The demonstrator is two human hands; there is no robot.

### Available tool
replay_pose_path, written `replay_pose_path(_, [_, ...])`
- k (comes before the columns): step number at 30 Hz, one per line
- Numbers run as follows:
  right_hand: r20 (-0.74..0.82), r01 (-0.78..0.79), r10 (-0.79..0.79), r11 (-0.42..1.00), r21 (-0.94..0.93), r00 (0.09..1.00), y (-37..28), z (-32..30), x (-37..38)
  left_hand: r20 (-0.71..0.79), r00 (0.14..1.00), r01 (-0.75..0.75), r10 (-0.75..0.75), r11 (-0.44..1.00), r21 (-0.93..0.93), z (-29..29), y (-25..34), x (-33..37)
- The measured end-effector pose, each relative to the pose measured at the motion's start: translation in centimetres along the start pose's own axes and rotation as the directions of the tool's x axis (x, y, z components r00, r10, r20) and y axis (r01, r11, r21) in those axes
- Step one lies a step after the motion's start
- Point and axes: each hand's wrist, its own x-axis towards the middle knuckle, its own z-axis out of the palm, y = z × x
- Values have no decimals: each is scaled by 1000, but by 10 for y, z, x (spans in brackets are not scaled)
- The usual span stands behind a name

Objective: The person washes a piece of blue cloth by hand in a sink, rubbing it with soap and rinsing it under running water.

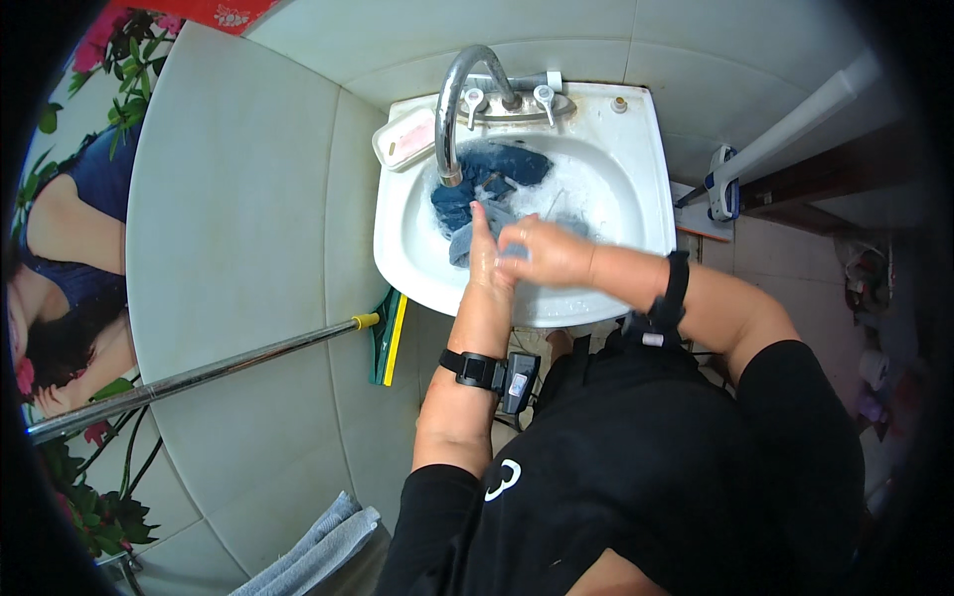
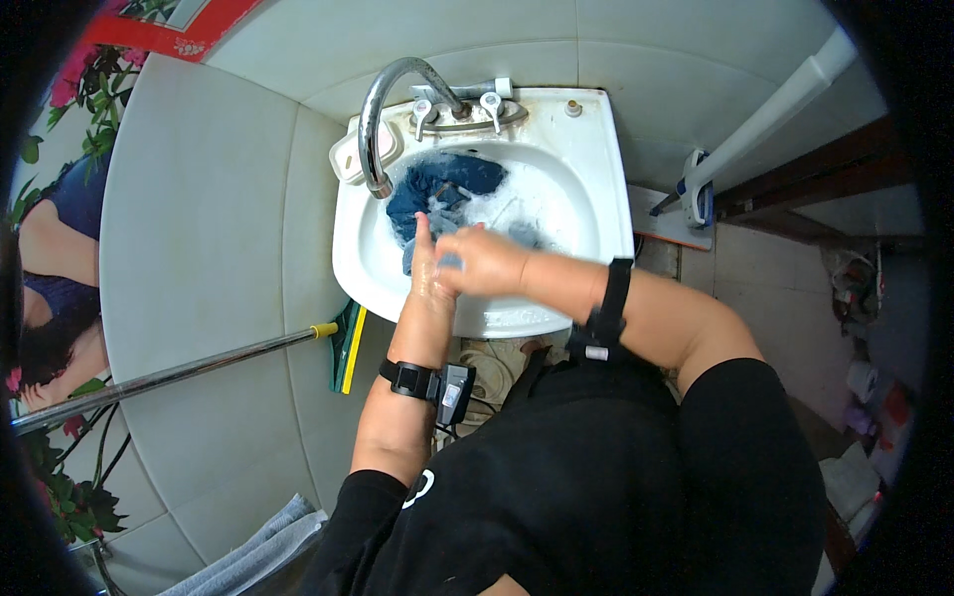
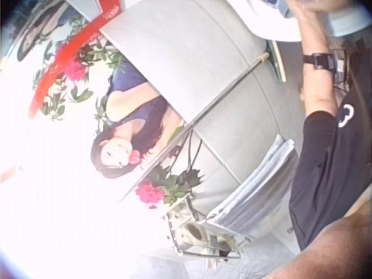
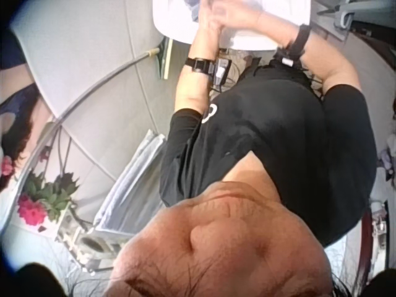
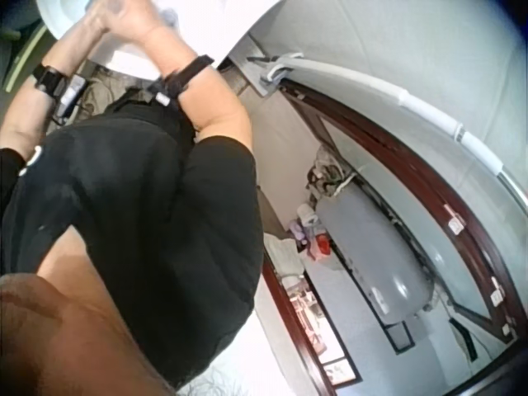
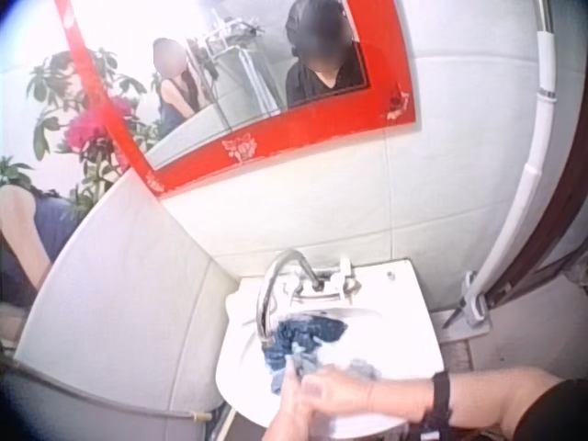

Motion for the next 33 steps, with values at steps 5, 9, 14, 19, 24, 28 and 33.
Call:
replay_pose_path(5, [-20, -182, 183, 983, 31, 983, -11, -4, 6, -178, 953, -224, 243, 967, 125, -3, -17, 4])
replay_pose_path(9, [-167, -310, 307, 951, 10, 937, 30, -6, 26, -240, 900, -351, 365, 931, 102, 16, -34, 7])
replay_pose_path(14, [38, -97, 97, 995, 1, 995, -21, -6, -5, -111, 972, -180, 207, 960, 213, 3, -8, 5])
replay_pose_path(19, [118, -593, 582, 786, 175, 805, 47, -31, 1, 39, 863, -404, 504, 642, 651, 18, -26, 3])
replay_pose_path(24, [269, -509, 463, 849, 138, 845, 28, -39, 6, 449, 866, -387, 220, -273, 881, 36, -47, -16])
replay_pose_path(28, [169, -459, 435, 877, 145, 884, 53, -42, 15, 265, 949, -290, 169, 796, 532, 10, -46, -9])
replay_pose_path(33, [99, -71, 71, 997, -2, 993, -6, -16, -4, 135, 990, -53, 47, 998, 35, -12, -22, 1])
